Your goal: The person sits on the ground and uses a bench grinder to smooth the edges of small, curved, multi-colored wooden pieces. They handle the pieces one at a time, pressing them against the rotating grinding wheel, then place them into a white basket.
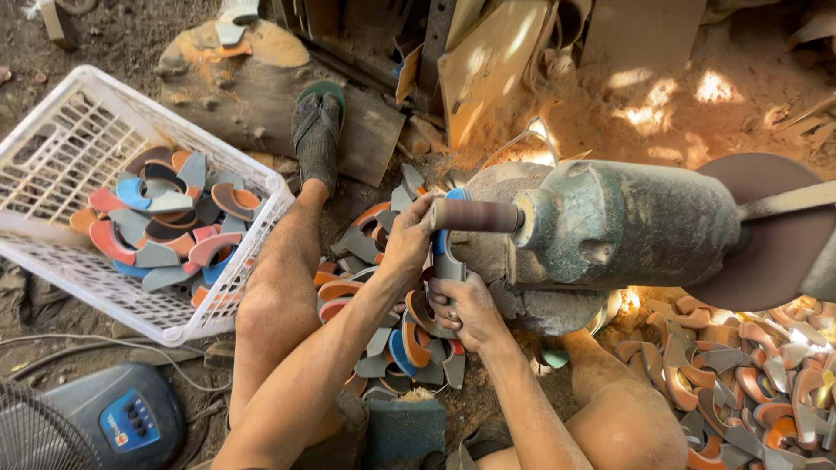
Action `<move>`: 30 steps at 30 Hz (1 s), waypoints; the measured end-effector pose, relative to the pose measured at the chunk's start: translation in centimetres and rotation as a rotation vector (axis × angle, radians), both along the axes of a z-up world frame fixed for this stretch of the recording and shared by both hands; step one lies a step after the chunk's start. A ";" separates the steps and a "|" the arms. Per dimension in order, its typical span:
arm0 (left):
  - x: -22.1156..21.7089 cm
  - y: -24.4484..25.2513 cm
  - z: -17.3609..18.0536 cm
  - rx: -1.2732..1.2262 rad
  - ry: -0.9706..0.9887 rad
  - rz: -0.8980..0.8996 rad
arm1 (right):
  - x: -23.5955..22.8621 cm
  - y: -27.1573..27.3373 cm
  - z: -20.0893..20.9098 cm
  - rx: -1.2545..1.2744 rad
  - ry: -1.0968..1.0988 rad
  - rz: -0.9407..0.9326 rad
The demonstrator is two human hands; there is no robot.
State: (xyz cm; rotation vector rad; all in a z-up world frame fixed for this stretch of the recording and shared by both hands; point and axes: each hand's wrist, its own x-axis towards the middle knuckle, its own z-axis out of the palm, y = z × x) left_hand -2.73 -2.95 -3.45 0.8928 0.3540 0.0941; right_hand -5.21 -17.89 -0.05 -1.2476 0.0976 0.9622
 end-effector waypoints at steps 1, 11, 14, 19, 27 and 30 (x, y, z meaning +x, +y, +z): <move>-0.2 -0.2 0.1 0.029 -0.009 -0.013 | 0.6 0.3 -0.3 0.020 -0.024 -0.027; -0.5 0.7 2.1 -0.038 -0.042 -0.135 | 2.3 2.9 1.2 0.166 -0.219 -0.140; 0.4 0.9 2.6 -0.033 -0.060 -0.130 | 2.6 3.4 1.3 0.189 -0.185 -0.167; 0.7 1.3 2.9 -0.062 -0.061 -0.152 | 2.6 4.0 0.9 0.200 -0.243 -0.184; 1.0 1.5 2.7 -0.120 -0.086 -0.158 | 2.6 4.5 1.6 0.146 -0.244 -0.199; 1.1 1.6 2.4 -0.115 -0.106 -0.158 | 2.6 4.6 1.5 0.156 -0.234 -0.200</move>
